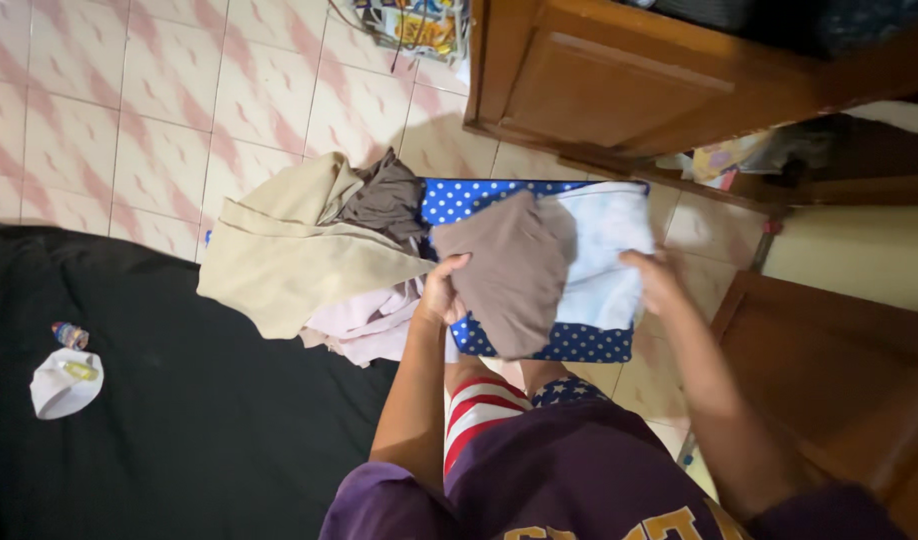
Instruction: The person removes items of clothing from a wardrobe and folds them one by one on a flat surface.
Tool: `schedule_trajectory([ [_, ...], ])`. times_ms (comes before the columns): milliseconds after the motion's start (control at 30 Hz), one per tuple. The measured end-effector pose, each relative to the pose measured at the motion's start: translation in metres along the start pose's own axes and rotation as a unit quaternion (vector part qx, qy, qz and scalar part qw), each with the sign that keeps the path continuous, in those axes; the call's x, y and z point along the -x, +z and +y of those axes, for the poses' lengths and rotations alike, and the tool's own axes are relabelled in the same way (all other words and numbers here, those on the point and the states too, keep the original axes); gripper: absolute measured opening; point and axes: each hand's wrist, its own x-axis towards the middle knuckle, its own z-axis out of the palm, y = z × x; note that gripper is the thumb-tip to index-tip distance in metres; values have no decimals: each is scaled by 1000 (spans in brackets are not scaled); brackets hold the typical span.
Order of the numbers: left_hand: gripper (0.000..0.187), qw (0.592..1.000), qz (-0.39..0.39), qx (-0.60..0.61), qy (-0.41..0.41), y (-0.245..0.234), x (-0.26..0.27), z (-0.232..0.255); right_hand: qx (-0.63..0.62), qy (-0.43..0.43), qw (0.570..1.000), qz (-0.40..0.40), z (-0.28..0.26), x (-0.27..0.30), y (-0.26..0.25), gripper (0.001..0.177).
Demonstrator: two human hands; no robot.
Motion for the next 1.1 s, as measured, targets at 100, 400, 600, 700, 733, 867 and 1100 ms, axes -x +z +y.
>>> schedule_trajectory([
  [100, 51, 997, -21, -54, -41, 12, -26, -22, -32, -52, 998, 5, -34, 25, -30, 42],
  [400, 53, 865, 126, -441, 203, -17, -127, -125, -116, -108, 986, -48, -57, 61, -80, 55],
  [600, 51, 770, 250, -538, 237, 2, -95, -129, -142, -62, 982, -104, -52, 74, -27, 52],
  [700, 46, 763, 254, -545, 238, 4, -92, -126, -152, -92, 973, -149, -50, 83, 4, 51],
  [733, 46, 774, 241, -521, 269, 4, -90, -124, -151, -90, 973, -152, -47, 83, 11, 51],
  [867, 40, 782, 232, -456, 356, 7, -83, -126, -46, -31, 992, -109, -7, 51, 9, 49],
  [1100, 37, 803, 196, -407, 390, -14, -81, -148, 414, -68, 906, 63, 88, 2, -23, 47],
])
